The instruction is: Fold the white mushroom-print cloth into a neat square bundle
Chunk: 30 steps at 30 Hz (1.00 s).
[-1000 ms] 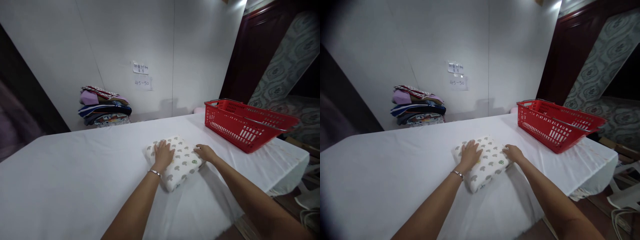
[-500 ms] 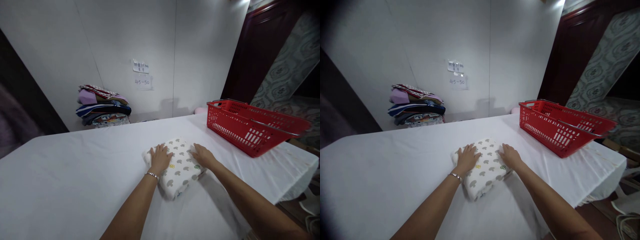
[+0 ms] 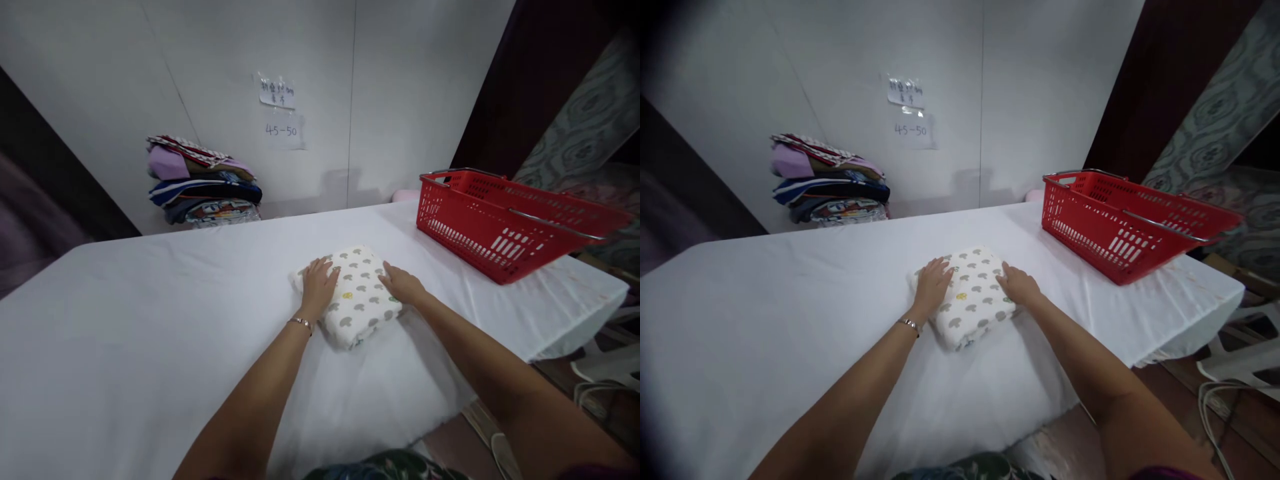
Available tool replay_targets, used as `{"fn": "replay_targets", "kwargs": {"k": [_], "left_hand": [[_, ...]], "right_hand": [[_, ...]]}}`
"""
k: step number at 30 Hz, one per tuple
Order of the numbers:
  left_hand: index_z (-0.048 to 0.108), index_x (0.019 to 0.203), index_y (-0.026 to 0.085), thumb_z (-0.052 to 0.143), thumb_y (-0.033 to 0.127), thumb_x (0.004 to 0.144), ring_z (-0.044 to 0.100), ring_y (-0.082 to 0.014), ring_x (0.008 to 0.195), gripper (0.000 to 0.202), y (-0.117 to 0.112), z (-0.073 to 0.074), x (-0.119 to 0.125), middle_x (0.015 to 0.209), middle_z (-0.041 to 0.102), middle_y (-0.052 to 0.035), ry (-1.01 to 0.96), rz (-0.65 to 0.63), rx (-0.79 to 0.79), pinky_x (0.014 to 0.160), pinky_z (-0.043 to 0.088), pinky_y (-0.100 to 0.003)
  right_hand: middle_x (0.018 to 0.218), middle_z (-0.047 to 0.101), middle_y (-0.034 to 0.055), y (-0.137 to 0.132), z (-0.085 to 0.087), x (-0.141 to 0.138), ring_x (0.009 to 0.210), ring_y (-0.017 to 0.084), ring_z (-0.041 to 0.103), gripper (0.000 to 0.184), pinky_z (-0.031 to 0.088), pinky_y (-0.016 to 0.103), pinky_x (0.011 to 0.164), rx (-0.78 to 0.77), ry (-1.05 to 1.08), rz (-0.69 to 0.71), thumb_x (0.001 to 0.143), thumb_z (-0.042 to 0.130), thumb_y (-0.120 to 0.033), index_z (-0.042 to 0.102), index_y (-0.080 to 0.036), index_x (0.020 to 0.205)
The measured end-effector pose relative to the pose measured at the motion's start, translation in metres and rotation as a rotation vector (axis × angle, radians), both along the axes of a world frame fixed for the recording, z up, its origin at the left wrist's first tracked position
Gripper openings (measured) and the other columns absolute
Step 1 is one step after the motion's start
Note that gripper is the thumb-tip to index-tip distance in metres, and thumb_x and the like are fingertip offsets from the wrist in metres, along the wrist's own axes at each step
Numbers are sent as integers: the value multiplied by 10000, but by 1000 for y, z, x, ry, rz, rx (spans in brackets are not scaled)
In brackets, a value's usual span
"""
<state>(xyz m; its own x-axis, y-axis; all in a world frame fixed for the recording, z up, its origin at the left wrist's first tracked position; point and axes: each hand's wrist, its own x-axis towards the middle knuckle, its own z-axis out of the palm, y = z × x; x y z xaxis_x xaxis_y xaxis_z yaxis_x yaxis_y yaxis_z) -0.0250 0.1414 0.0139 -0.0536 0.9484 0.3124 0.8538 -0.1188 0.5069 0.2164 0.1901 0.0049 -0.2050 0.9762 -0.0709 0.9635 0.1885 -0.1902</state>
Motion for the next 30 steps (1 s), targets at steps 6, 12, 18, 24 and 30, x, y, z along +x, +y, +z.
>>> {"fn": "replay_targets", "kwargs": {"k": [6,12,18,24,30], "left_hand": [[384,1324,206,532,457,791,231,-244,1346,607,-89,-8,29,1441,336,-66,98,-173,43,1112,123,-460],[457,1246,218,548,204,745,237,-244,1337,509,-108,-12,34,1414,378,-55,163,-103,28,1102,171,-461],[524,1157,223,477,120,727,441,-189,1191,445,-97,-8,-26,1271,522,-33,-30,178,5,994,372,-312],[497,1176,218,508,250,769,528,-185,1078,408,-95,-22,-37,1199,566,-45,-274,324,-72,861,431,-277],[558,1074,191,493,156,753,553,-177,994,330,-93,-20,-41,1075,596,-60,-255,327,-69,854,425,-267]], "right_hand": [[1363,436,132,-3,8,-2,1196,283,435,604,344,397,934,-29,-1,10,907,257,-498,221,-183,1421],[1230,538,158,-11,19,-7,1110,294,507,584,383,383,857,-60,-62,-52,903,291,-485,235,-206,1412],[1146,582,192,-59,12,-7,1031,284,564,654,393,341,812,-109,-25,26,891,340,-428,152,-120,1436],[1090,616,171,-84,16,-10,976,310,587,712,403,378,768,-121,-55,14,874,337,-519,116,-168,1453],[1133,592,146,-84,14,-11,1010,292,575,638,395,377,803,-90,-52,29,895,303,-502,151,-229,1451]]}}
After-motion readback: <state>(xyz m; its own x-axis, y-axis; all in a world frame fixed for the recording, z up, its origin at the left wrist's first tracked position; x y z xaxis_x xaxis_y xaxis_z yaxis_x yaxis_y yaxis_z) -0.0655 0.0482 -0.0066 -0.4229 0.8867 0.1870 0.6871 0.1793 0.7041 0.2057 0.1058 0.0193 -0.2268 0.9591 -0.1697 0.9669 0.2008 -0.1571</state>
